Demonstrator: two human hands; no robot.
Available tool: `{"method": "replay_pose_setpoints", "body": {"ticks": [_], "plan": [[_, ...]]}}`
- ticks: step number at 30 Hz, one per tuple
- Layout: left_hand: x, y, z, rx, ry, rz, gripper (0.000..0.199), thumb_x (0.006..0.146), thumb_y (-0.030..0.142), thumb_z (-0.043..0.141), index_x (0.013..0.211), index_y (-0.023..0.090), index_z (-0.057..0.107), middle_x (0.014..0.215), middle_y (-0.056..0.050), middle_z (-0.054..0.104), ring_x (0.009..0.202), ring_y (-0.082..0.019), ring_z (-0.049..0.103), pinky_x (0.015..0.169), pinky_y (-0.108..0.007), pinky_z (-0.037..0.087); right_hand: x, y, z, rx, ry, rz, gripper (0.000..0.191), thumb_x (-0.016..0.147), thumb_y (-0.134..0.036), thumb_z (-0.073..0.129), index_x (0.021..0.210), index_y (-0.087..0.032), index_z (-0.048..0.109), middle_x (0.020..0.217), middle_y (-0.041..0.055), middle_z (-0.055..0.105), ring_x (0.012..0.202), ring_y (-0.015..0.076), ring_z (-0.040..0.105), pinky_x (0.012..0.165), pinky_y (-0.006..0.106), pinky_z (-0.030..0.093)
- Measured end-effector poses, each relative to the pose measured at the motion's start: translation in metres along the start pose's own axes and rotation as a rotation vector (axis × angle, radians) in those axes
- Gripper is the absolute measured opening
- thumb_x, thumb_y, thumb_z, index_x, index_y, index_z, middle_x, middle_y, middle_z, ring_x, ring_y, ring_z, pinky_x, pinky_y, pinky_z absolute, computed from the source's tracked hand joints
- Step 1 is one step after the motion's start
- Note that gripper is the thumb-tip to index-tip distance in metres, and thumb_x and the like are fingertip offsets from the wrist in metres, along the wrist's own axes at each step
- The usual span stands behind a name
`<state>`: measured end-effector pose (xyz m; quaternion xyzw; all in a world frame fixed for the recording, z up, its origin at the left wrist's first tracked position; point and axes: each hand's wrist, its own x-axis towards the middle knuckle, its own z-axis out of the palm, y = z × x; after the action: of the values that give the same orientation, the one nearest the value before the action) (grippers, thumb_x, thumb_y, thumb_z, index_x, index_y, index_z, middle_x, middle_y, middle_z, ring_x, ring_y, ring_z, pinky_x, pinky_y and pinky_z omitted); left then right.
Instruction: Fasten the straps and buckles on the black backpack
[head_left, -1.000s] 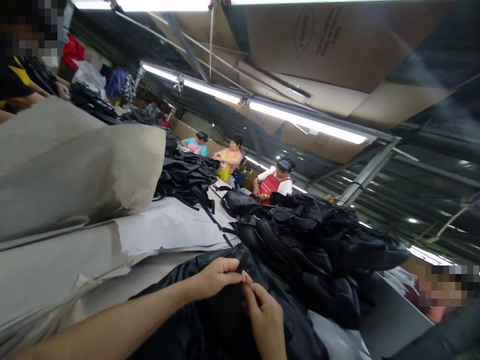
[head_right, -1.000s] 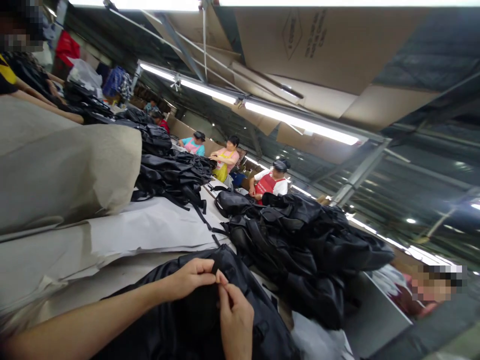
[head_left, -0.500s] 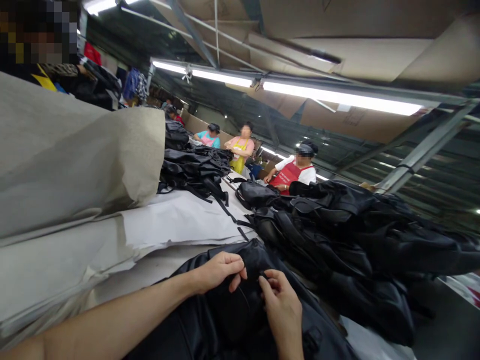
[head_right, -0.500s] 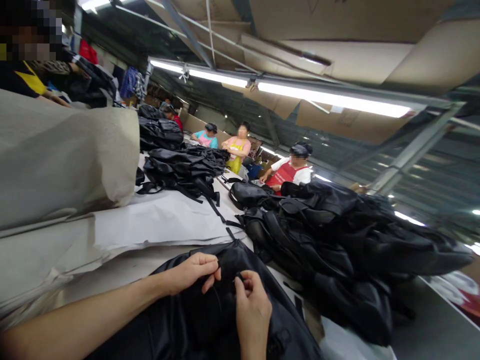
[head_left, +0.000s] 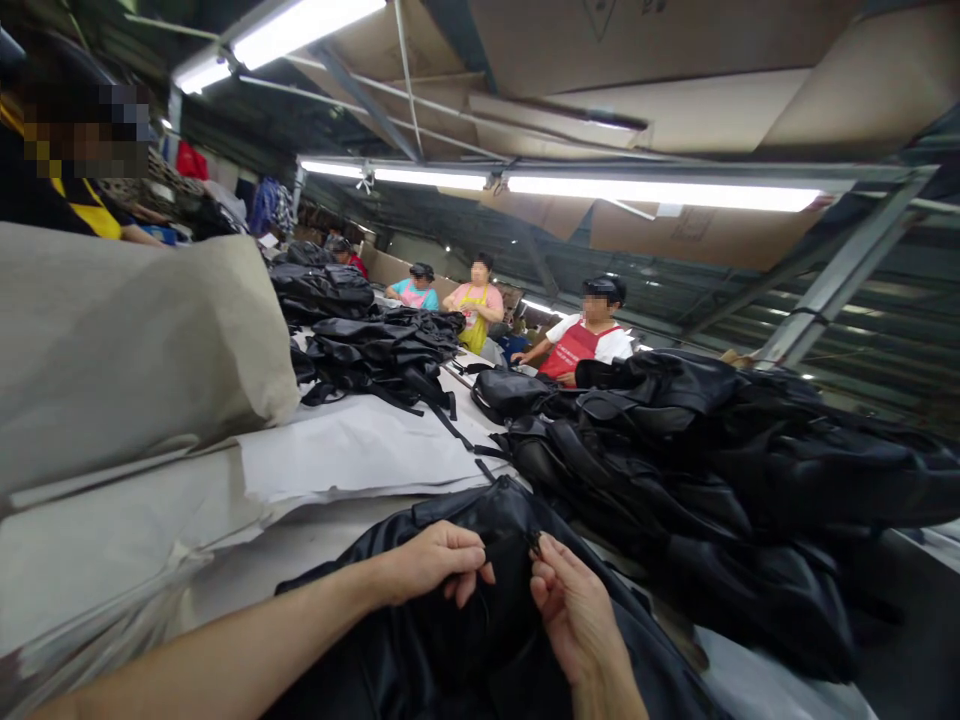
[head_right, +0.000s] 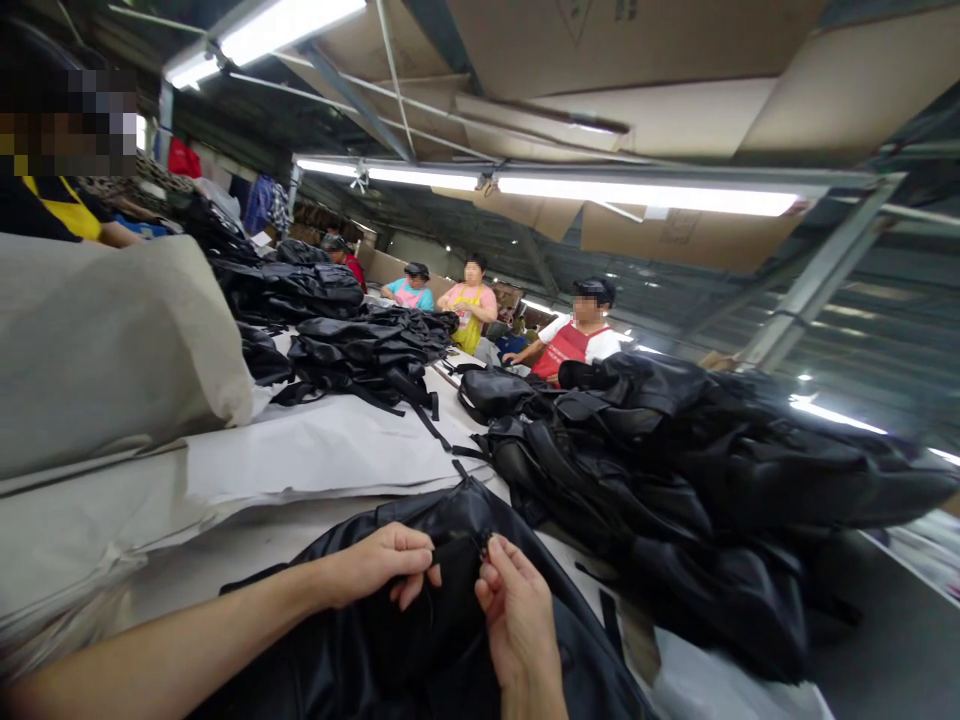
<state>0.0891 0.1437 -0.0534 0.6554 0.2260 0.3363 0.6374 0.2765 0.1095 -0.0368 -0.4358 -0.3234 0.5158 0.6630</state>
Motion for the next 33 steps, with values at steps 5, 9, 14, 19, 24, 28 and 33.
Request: {"method": "replay_pose_setpoints", "body": {"ticks": [5,9,14,19,24,28,33], "plan": [[0.006,-0.007,0.007,-0.019,0.003,-0.006,0.034,0.079,0.046,0.057,0.076,0.013,0.065,0.047,0.003,0.055,0.040,-0.008,0.039,0.045,-0.023,0.027,-0.007,-0.001,0.009,0.051,0.012,0.085,0.058,0.040,-0.035,0.096,0.083,-0.014,0.063,0.059,-0.0078,0.052,0.045,0.0029,0.046,0.040,0.010,0.046],[0.011,-0.013,0.010,-0.067,-0.024,0.017,0.044,0.080,0.055,0.057,0.088,0.012,0.065,0.054,0.002,0.059,0.043,-0.008,0.040,0.046,-0.022,0.027,-0.011,-0.002,0.012,0.039,0.012,0.088,0.061,0.039,-0.037,0.097,0.084,-0.014,0.063,0.057,-0.0081,0.052,0.044,0.0031,0.046,0.040,0.011,0.047],[0.010,-0.011,0.008,-0.113,-0.034,0.007,0.051,0.079,0.048,0.059,0.114,0.011,0.063,0.054,0.004,0.058,0.039,-0.006,0.037,0.043,-0.021,0.024,-0.010,-0.003,0.009,0.070,0.023,0.108,0.061,0.036,-0.035,0.098,0.081,-0.014,0.064,0.057,-0.0082,0.053,0.044,0.0018,0.045,0.039,0.009,0.047],[0.008,-0.007,0.005,-0.143,-0.054,-0.030,0.043,0.075,0.041,0.061,0.106,0.011,0.067,0.052,0.004,0.055,0.038,-0.005,0.036,0.041,-0.021,0.021,-0.009,-0.002,0.008,0.065,0.019,0.102,0.061,0.036,-0.035,0.099,0.082,-0.014,0.064,0.057,-0.0081,0.054,0.044,0.0010,0.044,0.039,0.009,0.047],[0.008,-0.006,0.005,-0.126,-0.041,-0.080,0.037,0.072,0.034,0.058,0.100,0.012,0.068,0.046,0.006,0.049,0.037,-0.006,0.033,0.041,-0.022,0.020,-0.010,-0.001,0.009,0.059,0.006,0.093,0.062,0.037,-0.037,0.099,0.083,-0.014,0.064,0.056,-0.0084,0.053,0.045,0.0016,0.045,0.040,0.009,0.047],[0.008,-0.005,0.005,-0.118,-0.050,-0.104,0.039,0.068,0.032,0.057,0.099,0.012,0.068,0.044,0.007,0.046,0.038,-0.006,0.033,0.044,-0.021,0.025,-0.010,0.000,0.008,0.064,-0.010,0.096,0.062,0.037,-0.037,0.099,0.083,-0.014,0.064,0.055,-0.0083,0.053,0.045,0.0019,0.046,0.041,0.010,0.048],[0.012,-0.006,0.008,-0.125,-0.022,-0.101,0.039,0.068,0.037,0.058,0.097,0.012,0.064,0.047,0.006,0.049,0.038,-0.007,0.033,0.043,-0.022,0.023,-0.010,0.003,0.007,0.003,-0.048,0.071,0.061,0.042,-0.042,0.097,0.085,-0.014,0.064,0.059,-0.0056,0.058,0.046,0.0018,0.045,0.042,0.010,0.048]]}}
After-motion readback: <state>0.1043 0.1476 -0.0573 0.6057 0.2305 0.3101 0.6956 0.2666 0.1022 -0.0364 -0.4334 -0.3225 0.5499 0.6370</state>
